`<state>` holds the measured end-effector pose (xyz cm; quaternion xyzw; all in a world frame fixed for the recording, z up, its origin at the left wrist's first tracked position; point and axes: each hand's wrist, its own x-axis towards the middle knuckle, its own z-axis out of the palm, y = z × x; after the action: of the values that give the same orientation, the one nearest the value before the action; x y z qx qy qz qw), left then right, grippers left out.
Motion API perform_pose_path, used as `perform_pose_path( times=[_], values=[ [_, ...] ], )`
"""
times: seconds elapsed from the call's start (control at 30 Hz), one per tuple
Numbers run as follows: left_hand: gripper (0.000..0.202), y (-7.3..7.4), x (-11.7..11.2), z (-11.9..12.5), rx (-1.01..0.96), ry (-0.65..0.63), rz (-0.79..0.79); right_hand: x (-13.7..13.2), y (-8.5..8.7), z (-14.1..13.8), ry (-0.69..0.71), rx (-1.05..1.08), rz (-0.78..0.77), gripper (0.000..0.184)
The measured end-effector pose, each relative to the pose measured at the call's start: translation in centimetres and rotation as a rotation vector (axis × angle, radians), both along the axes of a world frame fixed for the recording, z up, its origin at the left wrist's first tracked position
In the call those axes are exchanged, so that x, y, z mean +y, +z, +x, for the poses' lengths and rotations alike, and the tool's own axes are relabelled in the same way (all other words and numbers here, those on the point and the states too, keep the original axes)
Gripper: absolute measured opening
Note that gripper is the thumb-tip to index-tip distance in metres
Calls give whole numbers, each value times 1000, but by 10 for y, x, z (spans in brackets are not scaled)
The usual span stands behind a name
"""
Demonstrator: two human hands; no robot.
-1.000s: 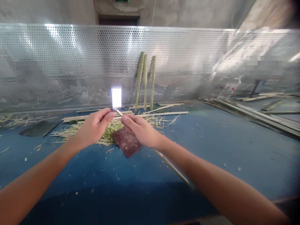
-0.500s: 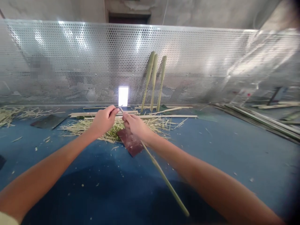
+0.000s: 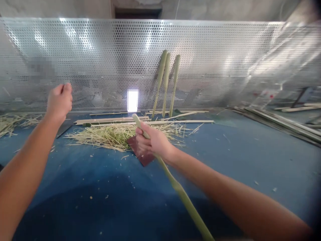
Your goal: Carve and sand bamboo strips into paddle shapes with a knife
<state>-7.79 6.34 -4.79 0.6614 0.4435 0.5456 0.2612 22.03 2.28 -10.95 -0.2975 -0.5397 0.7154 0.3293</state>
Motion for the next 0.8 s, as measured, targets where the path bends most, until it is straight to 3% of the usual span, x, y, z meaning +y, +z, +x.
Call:
perform_pose_path(
  times=[0.13,0.3,0.43,0.6,0.8],
  values=[
    [32,6,-4,18,-166,16,-93,-6,12,5,67,17,89,44],
    [40,9,-30,69,-199,-178,-258,-14,29,16,51,-160,366,42],
    [41,8,-53,93,-191,-365,-228,-18,40,27,-16,-190,642,42],
    [41,-6,-64,108,-135,-601,-197,-16,37,31,-108,-259,811,40],
    [36,-14,-67,115,20,-601,-144,-15,34,30,-170,-339,919,40]
  ],
)
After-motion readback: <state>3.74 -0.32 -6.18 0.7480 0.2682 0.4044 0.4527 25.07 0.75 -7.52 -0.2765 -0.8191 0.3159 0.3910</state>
